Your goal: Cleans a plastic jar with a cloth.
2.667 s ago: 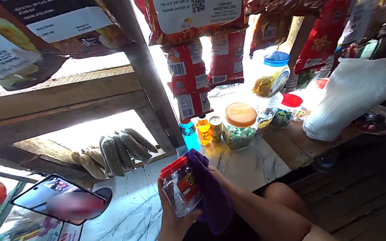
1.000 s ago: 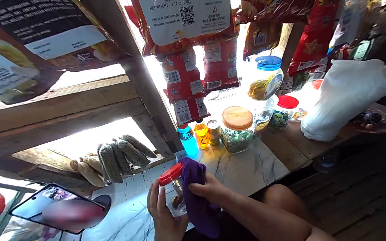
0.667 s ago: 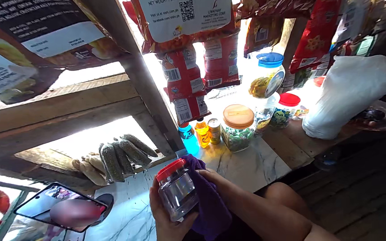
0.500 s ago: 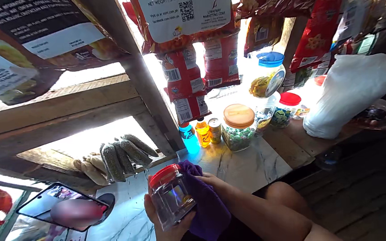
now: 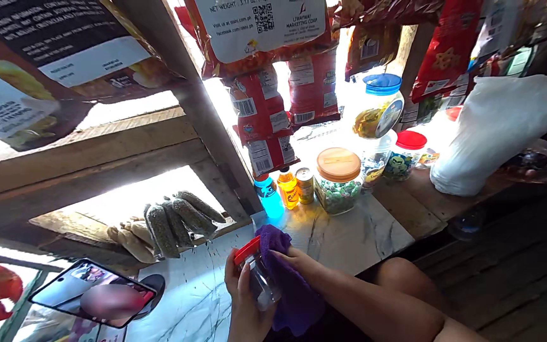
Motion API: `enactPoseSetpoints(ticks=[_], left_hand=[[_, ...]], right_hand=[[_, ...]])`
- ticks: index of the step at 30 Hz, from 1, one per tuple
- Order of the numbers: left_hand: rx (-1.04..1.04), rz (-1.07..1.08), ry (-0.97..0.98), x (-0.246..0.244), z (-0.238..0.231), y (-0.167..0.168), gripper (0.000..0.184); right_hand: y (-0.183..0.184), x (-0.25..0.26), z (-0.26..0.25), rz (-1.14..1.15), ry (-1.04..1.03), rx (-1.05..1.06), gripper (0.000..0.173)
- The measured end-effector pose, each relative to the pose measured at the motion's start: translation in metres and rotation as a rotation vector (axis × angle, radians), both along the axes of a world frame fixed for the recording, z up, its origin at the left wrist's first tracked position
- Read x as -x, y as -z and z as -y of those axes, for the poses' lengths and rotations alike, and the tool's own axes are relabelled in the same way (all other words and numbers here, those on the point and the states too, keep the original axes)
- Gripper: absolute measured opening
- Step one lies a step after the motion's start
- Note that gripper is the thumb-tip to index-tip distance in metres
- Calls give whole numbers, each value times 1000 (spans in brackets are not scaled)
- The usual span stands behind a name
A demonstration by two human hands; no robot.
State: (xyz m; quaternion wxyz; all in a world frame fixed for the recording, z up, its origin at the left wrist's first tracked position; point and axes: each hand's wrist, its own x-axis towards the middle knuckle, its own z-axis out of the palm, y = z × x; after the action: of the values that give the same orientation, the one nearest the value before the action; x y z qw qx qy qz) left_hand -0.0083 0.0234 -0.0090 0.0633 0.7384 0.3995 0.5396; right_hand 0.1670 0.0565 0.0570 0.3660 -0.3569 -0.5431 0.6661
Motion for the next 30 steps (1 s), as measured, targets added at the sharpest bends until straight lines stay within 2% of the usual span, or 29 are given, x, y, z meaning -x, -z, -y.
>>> enactPoseSetpoints(ticks=[2,8,13,15,18,21,27,30], left_hand=[[15,-28,-14,0,0,2,86],[20,-82,-74,-2,3,5,92],[34,-125,-109,-4,2,4,87],[27,-125,-117,-7,2,4,86],[21,-100,-96,-10,3,4,82],[21,-84,-59,-12,5,3,80],[-4,-14,4,-14,7,3,81],[1,87,58,-13,7,6,84]], right_hand=[[-15,-1,4,99,4,18,45],[-7,-3,5,191,-43,-80,63],[0,1,8,266,-22,-172,91],[3,1,7,175,-12,-131,86],[4,1,5,-5,27,-10,65],[-5,-1,6,-53,65,34,49],[-6,1,4,-15,144,-38,45],[2,5,3,-91,182,-63,40]])
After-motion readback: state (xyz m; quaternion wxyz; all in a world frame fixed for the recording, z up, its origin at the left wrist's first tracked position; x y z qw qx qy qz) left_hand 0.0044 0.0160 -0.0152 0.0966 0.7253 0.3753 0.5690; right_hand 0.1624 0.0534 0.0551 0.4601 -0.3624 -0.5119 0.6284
